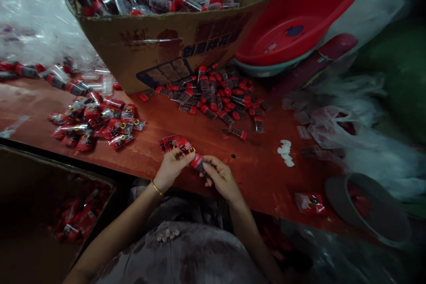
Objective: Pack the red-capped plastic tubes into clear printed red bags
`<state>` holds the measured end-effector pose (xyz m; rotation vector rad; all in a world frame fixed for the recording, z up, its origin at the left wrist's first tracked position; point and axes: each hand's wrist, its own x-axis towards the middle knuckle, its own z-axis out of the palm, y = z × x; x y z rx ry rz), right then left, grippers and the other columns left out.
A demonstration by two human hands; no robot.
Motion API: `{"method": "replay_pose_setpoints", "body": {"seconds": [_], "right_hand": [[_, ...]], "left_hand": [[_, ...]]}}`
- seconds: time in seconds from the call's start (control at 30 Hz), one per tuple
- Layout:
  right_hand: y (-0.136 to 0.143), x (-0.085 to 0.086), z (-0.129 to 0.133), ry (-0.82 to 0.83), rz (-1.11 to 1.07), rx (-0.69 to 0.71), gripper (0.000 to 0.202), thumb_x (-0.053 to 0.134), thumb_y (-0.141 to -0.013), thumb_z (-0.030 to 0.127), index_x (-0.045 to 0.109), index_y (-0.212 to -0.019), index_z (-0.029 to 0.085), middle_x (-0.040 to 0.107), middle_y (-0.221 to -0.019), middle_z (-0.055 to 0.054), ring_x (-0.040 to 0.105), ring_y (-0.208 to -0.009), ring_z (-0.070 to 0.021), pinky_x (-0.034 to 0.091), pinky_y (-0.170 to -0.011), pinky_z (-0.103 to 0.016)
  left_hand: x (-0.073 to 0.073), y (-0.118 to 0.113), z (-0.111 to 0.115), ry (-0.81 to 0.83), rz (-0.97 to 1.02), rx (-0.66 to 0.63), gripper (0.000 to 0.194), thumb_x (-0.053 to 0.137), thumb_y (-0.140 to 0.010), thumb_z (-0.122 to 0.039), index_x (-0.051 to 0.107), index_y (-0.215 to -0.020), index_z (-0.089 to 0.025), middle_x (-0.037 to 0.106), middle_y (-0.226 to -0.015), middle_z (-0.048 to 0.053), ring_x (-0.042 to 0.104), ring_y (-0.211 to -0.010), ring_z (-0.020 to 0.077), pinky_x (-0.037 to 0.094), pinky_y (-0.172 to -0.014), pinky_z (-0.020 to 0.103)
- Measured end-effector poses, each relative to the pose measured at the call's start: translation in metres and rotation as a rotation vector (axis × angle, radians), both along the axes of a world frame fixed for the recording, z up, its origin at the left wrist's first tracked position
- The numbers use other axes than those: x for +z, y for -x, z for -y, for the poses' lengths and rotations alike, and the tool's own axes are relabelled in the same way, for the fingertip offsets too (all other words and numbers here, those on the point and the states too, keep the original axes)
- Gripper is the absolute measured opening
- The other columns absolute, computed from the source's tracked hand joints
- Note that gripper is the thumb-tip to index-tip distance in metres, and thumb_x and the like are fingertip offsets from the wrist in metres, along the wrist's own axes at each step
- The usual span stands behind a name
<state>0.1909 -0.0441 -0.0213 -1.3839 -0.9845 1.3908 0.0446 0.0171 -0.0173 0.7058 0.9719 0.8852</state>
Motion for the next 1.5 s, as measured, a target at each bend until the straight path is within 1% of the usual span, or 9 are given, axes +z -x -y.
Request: {"method": "replay_pose_setpoints", "body": {"seconds": [0.17,0.37,0.53,0.73,0.9,1.07,1.2,1.37,1.5], "right_hand": [[0.014,-0.003,-0.007,-0.039,-0.003,-0.069,0.032,0.056,-0.079,0.047,0.054,-0.094,0.018,0.057,-0.060,0.005,0.040,-0.037,-0.0034,0.039,-0.039,-0.016],[0.028,-0.005,-0.009,-0.138,0.096,-0.105,0.026,0.054,-0.082,0.045,0.048,-0.087,0.020,0.058,-0.063,0.005,0.040,-0.038,-0.0036,0.037,-0.039,-0.016],[0.038,-0.008,-0.008,-0.189,0.053,-0.195,0.022,0.048,-0.087,0.042,0.048,-0.088,0.021,0.050,-0.060,0.008,0.038,-0.036,-0.0041,0.038,-0.039,-0.018],[0.048,-0.018,0.001,-0.336,0.321,-0.330,0.021,0.052,-0.085,0.039,0.050,-0.098,0.022,0.055,-0.072,0.003,0.050,-0.052,-0.0089,0.044,-0.050,-0.022],[0.048,-0.009,0.001,-0.253,0.140,-0.243,0.021,0.048,-0.087,0.042,0.047,-0.095,0.023,0.049,-0.061,0.007,0.043,-0.043,-0.0067,0.037,-0.042,-0.019],[0.054,-0.003,-0.004,-0.157,-0.158,-0.298,0.023,0.049,-0.086,0.045,0.047,-0.087,0.022,0.043,-0.057,0.010,0.032,-0.034,-0.0028,0.035,-0.038,-0.017],[0.057,-0.005,-0.002,-0.193,-0.088,-0.328,0.023,0.049,-0.087,0.044,0.047,-0.089,0.022,0.044,-0.056,0.009,0.038,-0.038,-0.0042,0.033,-0.037,-0.016],[0.055,-0.005,0.001,-0.224,-0.031,-0.258,0.025,0.048,-0.086,0.047,0.046,-0.090,0.022,0.051,-0.065,0.007,0.042,-0.039,-0.0040,0.035,-0.038,-0.017],[0.056,-0.009,-0.002,-0.189,-0.081,-0.319,0.026,0.048,-0.086,0.048,0.045,-0.086,0.022,0.046,-0.059,0.009,0.037,-0.036,-0.0034,0.034,-0.037,-0.017]], "left_hand": [[-0.008,0.000,0.003,-0.014,-0.005,0.040,0.035,0.082,-0.051,-0.039,0.065,-0.067,-0.013,0.063,-0.062,-0.002,0.053,-0.056,0.0080,0.042,-0.057,0.020],[-0.005,0.000,0.003,0.006,0.142,0.086,0.034,0.079,-0.057,-0.041,0.067,-0.072,-0.013,0.067,-0.070,0.001,0.056,-0.061,0.0092,0.044,-0.062,0.022],[-0.005,0.000,0.010,-0.056,0.148,0.039,0.031,0.078,-0.060,-0.039,0.068,-0.074,-0.012,0.066,-0.068,0.001,0.056,-0.061,0.0095,0.045,-0.064,0.022],[-0.005,-0.002,0.018,-0.025,0.247,0.064,0.029,0.078,-0.060,-0.037,0.069,-0.077,-0.015,0.067,-0.070,0.000,0.057,-0.064,0.0088,0.045,-0.065,0.020],[-0.005,0.003,0.014,-0.084,0.109,0.027,0.031,0.075,-0.063,-0.042,0.068,-0.069,-0.012,0.065,-0.064,0.001,0.055,-0.058,0.0091,0.045,-0.060,0.021],[-0.004,0.000,0.023,-0.116,0.041,-0.048,0.037,0.068,-0.068,-0.049,0.064,-0.073,-0.013,0.058,-0.052,-0.002,0.049,-0.042,0.0089,0.039,-0.041,0.021],[0.002,-0.001,0.024,-0.173,0.035,-0.101,0.036,0.065,-0.072,-0.049,0.064,-0.077,-0.014,0.054,-0.044,-0.004,0.047,-0.037,0.0079,0.036,-0.040,0.020],[0.003,-0.001,0.009,-0.102,0.115,-0.010,0.043,0.068,-0.066,-0.053,0.064,-0.076,-0.012,0.063,-0.061,0.002,0.050,-0.046,0.0071,0.041,-0.045,0.019],[-0.002,-0.005,0.010,-0.091,0.105,-0.110,0.042,0.068,-0.067,-0.051,0.064,-0.081,-0.012,0.061,-0.057,0.000,0.049,-0.037,0.0077,0.038,-0.036,0.020]]}}
